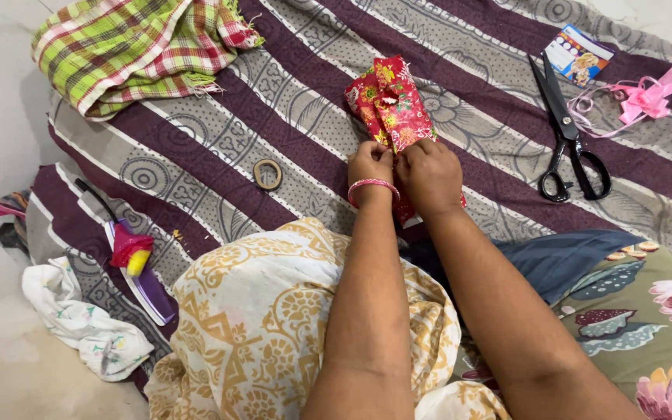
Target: The person wraps a small red plastic container with a floral-patterned paper. They fold the paper around the container, smooth the edges, and use scissors to cut a piece of tape to secure the wrapping.
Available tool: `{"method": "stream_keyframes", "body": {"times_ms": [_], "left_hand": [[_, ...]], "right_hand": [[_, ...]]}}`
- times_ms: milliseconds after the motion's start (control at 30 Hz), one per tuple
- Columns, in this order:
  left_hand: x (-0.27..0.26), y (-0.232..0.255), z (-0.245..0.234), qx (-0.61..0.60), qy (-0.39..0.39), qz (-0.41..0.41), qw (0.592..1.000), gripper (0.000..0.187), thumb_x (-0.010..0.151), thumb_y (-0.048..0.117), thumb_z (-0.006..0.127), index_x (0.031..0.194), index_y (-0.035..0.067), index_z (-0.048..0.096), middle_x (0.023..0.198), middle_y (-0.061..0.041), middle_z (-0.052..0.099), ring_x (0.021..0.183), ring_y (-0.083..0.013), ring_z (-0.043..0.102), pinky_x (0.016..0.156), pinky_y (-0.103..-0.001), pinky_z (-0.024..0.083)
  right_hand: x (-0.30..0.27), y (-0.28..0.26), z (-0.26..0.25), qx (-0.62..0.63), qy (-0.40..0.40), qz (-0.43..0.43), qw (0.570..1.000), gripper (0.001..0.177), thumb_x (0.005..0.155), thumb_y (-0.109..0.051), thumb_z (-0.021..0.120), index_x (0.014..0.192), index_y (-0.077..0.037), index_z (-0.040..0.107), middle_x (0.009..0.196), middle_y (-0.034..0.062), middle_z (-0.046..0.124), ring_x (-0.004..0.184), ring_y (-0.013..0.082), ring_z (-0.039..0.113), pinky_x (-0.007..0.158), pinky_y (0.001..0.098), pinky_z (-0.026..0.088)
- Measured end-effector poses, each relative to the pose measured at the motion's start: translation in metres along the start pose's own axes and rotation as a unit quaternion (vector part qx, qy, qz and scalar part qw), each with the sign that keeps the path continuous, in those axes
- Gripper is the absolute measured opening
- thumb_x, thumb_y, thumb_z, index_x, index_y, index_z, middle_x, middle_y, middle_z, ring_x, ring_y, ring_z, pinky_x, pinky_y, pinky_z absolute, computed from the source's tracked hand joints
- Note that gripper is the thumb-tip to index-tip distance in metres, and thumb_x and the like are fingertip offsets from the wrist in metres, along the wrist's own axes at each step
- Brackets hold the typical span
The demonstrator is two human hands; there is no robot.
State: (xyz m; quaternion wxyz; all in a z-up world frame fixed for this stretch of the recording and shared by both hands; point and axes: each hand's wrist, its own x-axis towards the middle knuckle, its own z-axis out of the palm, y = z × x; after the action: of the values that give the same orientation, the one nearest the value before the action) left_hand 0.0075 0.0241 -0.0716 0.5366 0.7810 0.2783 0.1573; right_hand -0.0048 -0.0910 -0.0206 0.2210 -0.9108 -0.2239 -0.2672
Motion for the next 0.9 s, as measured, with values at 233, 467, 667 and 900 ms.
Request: {"method": "stream_keyframes", "body": {"times_ms": [233, 467, 667, 900], "left_hand": [[0.000, 0.007, -0.001, 0.032, -0.011, -0.001, 0.999, 0.033, 0.079, 0.026, 0.086, 0.083, 0.000, 0.067, 0.087, -0.017, 0.067, 0.075, -0.0349, 0.068, 0.071, -0.045, 0.055], [0.012, -0.003, 0.004, 0.036, -0.088, -0.049, 0.994, 0.027, 0.083, 0.024, 0.077, 0.089, 0.004, 0.060, 0.088, -0.016, 0.070, 0.078, -0.0338, 0.069, 0.078, -0.045, 0.056], [0.010, -0.007, 0.010, 0.073, -0.042, 0.005, 0.996, 0.024, 0.079, 0.019, 0.079, 0.087, 0.004, 0.061, 0.091, -0.018, 0.066, 0.082, -0.0410, 0.066, 0.076, -0.048, 0.054], [0.007, -0.003, 0.007, 0.066, -0.059, -0.017, 0.996, 0.025, 0.080, 0.019, 0.079, 0.087, 0.005, 0.060, 0.091, -0.018, 0.068, 0.083, -0.0406, 0.067, 0.076, -0.048, 0.054]], "right_hand": [[-0.001, -0.007, -0.008, -0.042, -0.060, -0.036, 0.997, 0.008, 0.082, -0.017, 0.072, 0.086, -0.011, 0.075, 0.095, 0.0037, 0.070, 0.093, 0.0252, 0.066, 0.077, 0.0418, 0.050], [0.022, 0.006, -0.008, 0.022, -0.071, -0.013, 0.997, 0.024, 0.087, -0.018, 0.069, 0.110, -0.015, 0.075, 0.109, 0.0014, 0.069, 0.104, 0.0254, 0.062, 0.088, 0.0441, 0.048], [0.061, 0.016, 0.016, -0.045, -0.136, -0.021, 0.989, 0.041, 0.089, -0.025, 0.065, 0.129, -0.018, 0.072, 0.112, 0.0051, 0.064, 0.106, 0.0284, 0.059, 0.088, 0.0469, 0.046], [0.065, 0.019, 0.020, -0.071, -0.180, -0.021, 0.981, 0.049, 0.089, -0.027, 0.061, 0.138, -0.018, 0.066, 0.117, 0.0079, 0.062, 0.111, 0.0296, 0.057, 0.092, 0.0475, 0.046]]}}
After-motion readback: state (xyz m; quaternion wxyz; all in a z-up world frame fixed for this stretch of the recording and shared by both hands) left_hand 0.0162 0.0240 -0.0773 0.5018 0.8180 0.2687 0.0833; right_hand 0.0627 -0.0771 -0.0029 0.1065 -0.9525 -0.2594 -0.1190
